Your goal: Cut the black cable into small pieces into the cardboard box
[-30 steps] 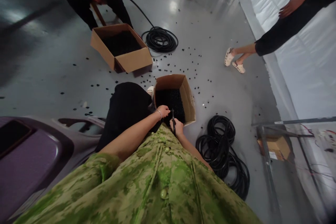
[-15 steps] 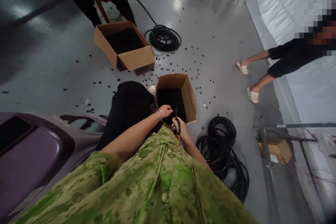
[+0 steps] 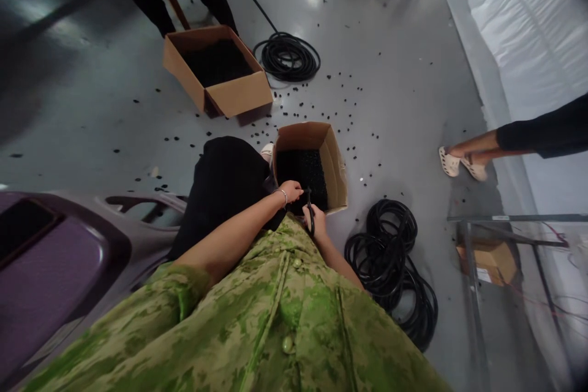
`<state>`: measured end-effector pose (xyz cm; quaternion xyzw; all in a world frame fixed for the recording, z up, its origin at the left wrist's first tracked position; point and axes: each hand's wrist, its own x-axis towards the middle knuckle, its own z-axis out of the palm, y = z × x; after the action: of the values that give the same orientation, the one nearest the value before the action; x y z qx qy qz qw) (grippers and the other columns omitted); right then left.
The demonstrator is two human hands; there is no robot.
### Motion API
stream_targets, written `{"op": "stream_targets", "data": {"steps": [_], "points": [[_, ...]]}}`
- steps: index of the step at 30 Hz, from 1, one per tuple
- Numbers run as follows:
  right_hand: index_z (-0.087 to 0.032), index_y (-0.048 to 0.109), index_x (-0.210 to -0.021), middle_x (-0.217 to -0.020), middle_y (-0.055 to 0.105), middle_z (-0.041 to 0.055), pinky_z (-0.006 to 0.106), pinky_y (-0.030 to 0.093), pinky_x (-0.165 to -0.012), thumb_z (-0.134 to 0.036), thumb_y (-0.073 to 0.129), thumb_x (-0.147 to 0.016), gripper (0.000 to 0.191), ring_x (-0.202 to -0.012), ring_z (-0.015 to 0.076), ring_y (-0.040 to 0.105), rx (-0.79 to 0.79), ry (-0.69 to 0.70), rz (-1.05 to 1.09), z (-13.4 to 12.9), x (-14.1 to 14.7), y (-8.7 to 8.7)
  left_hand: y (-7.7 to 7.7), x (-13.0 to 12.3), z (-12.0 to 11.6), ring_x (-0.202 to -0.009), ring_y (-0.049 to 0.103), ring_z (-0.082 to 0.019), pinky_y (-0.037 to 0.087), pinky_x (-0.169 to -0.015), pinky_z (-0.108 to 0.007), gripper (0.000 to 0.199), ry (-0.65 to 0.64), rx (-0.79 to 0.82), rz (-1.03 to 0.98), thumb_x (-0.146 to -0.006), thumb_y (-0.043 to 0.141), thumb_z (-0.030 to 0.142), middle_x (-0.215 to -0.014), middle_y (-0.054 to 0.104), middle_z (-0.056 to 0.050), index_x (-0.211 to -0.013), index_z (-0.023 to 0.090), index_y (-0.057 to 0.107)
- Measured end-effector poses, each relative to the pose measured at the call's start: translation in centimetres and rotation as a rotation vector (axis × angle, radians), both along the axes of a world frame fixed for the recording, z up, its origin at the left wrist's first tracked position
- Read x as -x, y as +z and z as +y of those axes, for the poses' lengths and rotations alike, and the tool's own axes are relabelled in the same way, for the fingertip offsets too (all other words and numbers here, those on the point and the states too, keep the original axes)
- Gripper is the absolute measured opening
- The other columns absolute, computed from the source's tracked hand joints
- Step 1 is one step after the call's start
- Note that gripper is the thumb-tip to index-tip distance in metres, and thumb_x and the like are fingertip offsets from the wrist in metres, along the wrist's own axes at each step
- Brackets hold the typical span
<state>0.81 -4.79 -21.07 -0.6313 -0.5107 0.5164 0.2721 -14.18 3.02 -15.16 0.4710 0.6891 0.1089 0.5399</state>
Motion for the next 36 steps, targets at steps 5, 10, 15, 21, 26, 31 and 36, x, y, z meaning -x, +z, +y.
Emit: {"op": "stream_targets", "data": {"steps": [5, 10, 15, 21, 26, 31, 36], "points": [[-0.020, 0.065, -0.081, -0.069, 0.061, 0.0000, 0.024, 0.044, -0.066, -0.051, 0.048, -0.084, 0.036, -0.066, 0.0153, 0.052, -0.154, 0.055, -0.114, -0.4, -0.3, -1.4, -0.3, 0.0, 0.1, -0.043, 0.044, -0.006, 0.034, -0.045, -0.017, 0.011, -0.015, 0.021, 0.031, -0.087, 0.061, 0.018, -0.054, 0.053, 0.003, -0.080, 0.012, 0.066], [-0.020, 0.068, -0.082, -0.066, 0.059, 0.0003, 0.025, 0.043, -0.067, -0.048, 0.049, -0.084, 0.033, -0.062, 0.0151, 0.051, -0.179, 0.063, -0.187, -0.8, -0.5, -2.0, -0.3, -0.1, 0.2, -0.042, 0.043, -0.006, 0.035, -0.046, -0.018, 0.010, 0.010, 0.024, 0.040, -0.088, 0.060, 0.017, -0.054, 0.052, 0.003, -0.080, 0.013, 0.065], [-0.021, 0.069, -0.083, -0.074, 0.065, 0.0017, 0.026, 0.046, -0.068, -0.051, 0.056, -0.081, 0.033, -0.070, 0.0166, 0.056, -0.124, 0.042, -0.099, -0.9, -0.7, -1.2, 0.2, -0.1, 0.0, -0.042, 0.043, -0.005, 0.035, -0.046, -0.016, 0.007, 0.055, -0.002, -0.009, -0.089, 0.057, 0.016, -0.055, 0.052, 0.004, -0.084, 0.014, 0.062], [-0.018, 0.065, -0.106, -0.066, 0.062, -0.0005, 0.023, 0.041, -0.051, -0.055, 0.062, -0.076, 0.048, -0.052, 0.0125, 0.052, 0.139, -0.079, 0.256, -1.0, -0.6, 0.7, 0.5, 0.0, -0.2, -0.042, 0.042, -0.004, 0.035, -0.047, -0.016, 0.008, 0.104, -0.069, -0.106, -0.088, 0.060, 0.018, -0.055, 0.052, 0.005, -0.080, 0.015, 0.059], [-0.017, 0.064, -0.105, -0.067, 0.063, -0.0004, 0.022, 0.041, -0.051, -0.052, 0.069, -0.073, 0.047, -0.053, 0.0108, 0.053, 0.166, -0.094, 0.328, -0.8, -0.3, 2.2, 0.5, 0.1, -0.1, -0.042, 0.040, -0.005, 0.032, -0.045, -0.017, 0.009, 0.157, -0.109, -0.158, -0.087, 0.056, 0.018, -0.053, 0.049, 0.006, -0.078, 0.015, 0.057], [-0.018, 0.063, -0.103, -0.067, 0.062, -0.0016, 0.021, 0.041, -0.053, -0.048, 0.068, -0.075, 0.042, -0.054, 0.0100, 0.054, 0.110, -0.087, 0.353, -0.1, 0.4, 3.2, 0.4, 0.4, 0.3, -0.047, 0.039, -0.007, 0.030, -0.048, -0.019, 0.012, 0.249, -0.193, -0.195, -0.081, 0.059, 0.024, -0.052, 0.047, 0.006, -0.072, 0.016, 0.056], [-0.018, 0.063, -0.103, -0.070, 0.063, -0.0008, 0.021, 0.042, -0.052, -0.047, 0.067, -0.077, 0.040, -0.054, 0.0098, 0.053, 0.070, -0.057, 0.349, 1.0, 1.4, 4.0, 0.9, 0.6, 0.4, -0.054, 0.044, -0.010, 0.035, -0.055, -0.022, 0.011, 0.192, -0.277, -0.197, -0.077, 0.057, 0.020, -0.054, 0.049, 0.006, -0.068, 0.017, 0.055]]}}
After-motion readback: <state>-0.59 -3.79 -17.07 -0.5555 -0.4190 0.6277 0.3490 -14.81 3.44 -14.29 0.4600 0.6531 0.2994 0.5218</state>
